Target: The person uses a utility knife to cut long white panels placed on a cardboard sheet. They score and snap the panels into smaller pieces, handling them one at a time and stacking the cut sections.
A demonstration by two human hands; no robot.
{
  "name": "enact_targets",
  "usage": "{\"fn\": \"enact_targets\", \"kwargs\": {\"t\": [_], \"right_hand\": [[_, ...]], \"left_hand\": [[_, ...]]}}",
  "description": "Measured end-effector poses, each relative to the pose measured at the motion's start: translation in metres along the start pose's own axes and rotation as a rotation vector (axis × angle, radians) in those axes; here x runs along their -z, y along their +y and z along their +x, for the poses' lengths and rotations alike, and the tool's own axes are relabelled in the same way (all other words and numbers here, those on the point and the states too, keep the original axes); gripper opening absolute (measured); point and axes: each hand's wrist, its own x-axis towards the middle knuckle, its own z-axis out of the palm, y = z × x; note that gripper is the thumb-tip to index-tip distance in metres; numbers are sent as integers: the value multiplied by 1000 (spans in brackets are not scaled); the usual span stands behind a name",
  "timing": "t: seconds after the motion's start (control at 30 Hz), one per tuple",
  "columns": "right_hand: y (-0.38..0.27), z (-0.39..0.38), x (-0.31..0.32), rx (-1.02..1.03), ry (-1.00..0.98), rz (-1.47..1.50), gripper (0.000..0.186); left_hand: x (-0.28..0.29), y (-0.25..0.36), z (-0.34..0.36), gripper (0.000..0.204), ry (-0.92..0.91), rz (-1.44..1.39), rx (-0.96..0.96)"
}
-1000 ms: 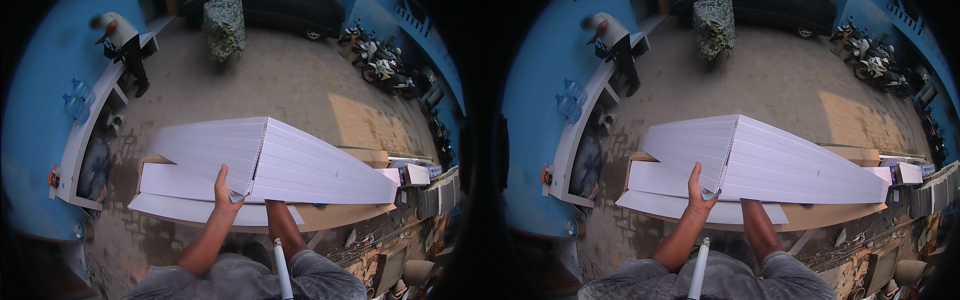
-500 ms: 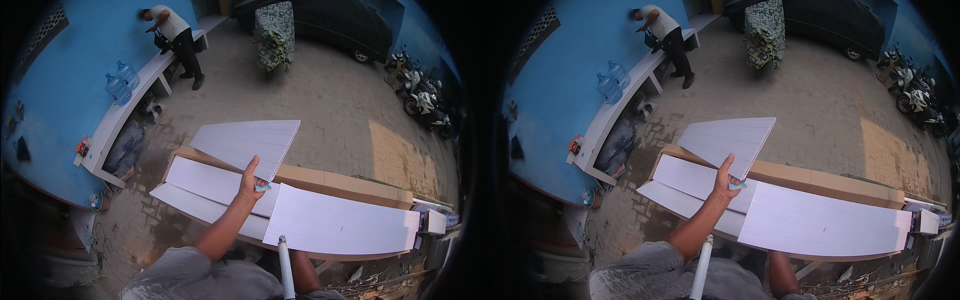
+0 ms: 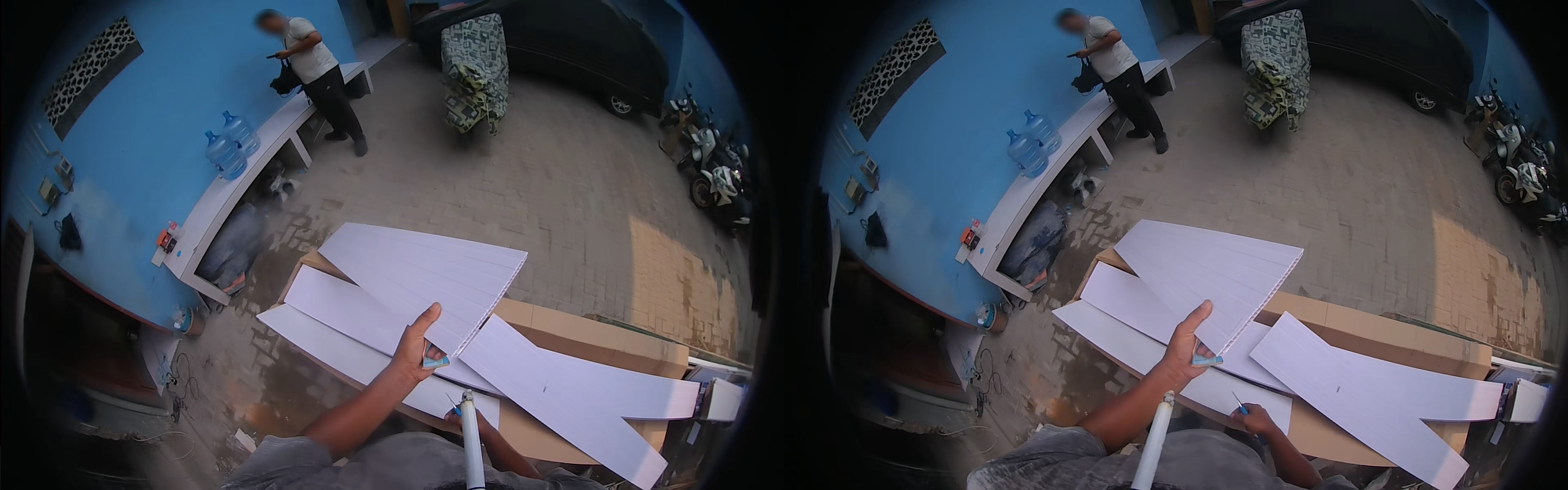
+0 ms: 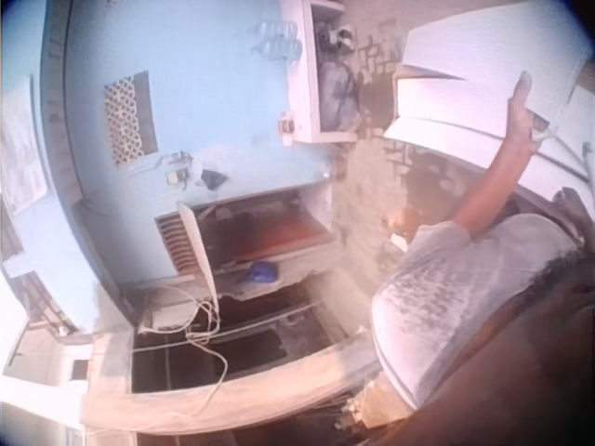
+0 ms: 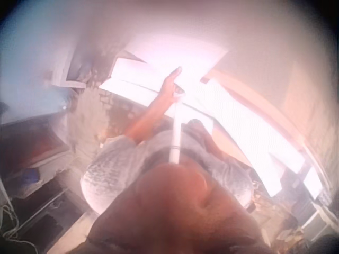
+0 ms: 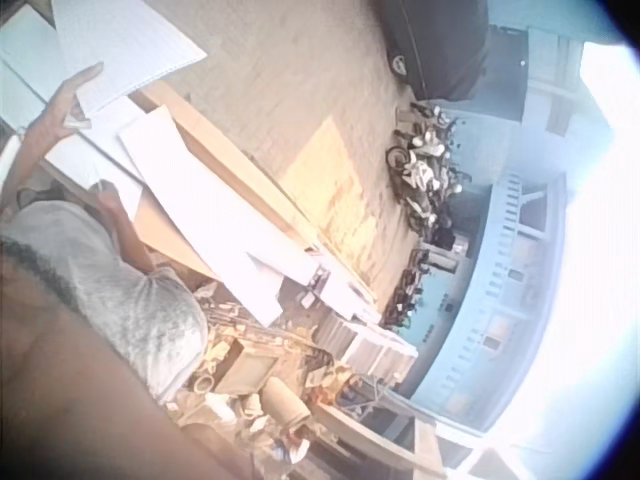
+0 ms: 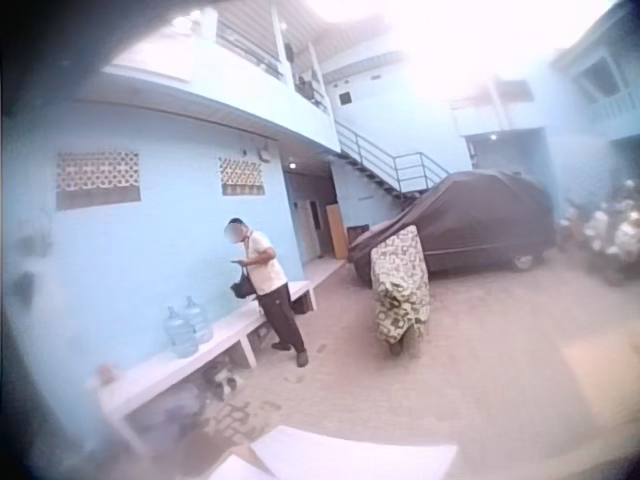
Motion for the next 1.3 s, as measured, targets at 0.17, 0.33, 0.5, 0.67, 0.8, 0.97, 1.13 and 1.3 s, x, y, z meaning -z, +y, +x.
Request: {"fn": "enact_targets", "kwargs": {"t": [0.17,0.33,0.5,0.67,0.8,0.97,1.13,1.3], "right_hand": [[-122,-113,89,395,419,825,74],[-183,-141,63,592,521,1024,69],[-210,-146,-11,547,674,839,34],[-235,-164,-100,657,793,872,39],[-240,-225,-163,876,841,921,57],[-199,-277,-195,731,819,857,65],[-171,-298,-240,747,864,721,64],[-121,-291,-259,181,1607,184,56]], "left_hand": [[62,-43,-39,49,-142,115,188],[64,-92,-59,52,-106,255,141],[110,-64,-93,55,-224,281,201],[182,11,-118,62,-316,11,337],[255,59,-75,62,-387,-154,283],[267,132,-61,61,-357,-23,168],[269,157,-107,76,-249,350,87],[308,146,-98,75,-218,459,34]]}}
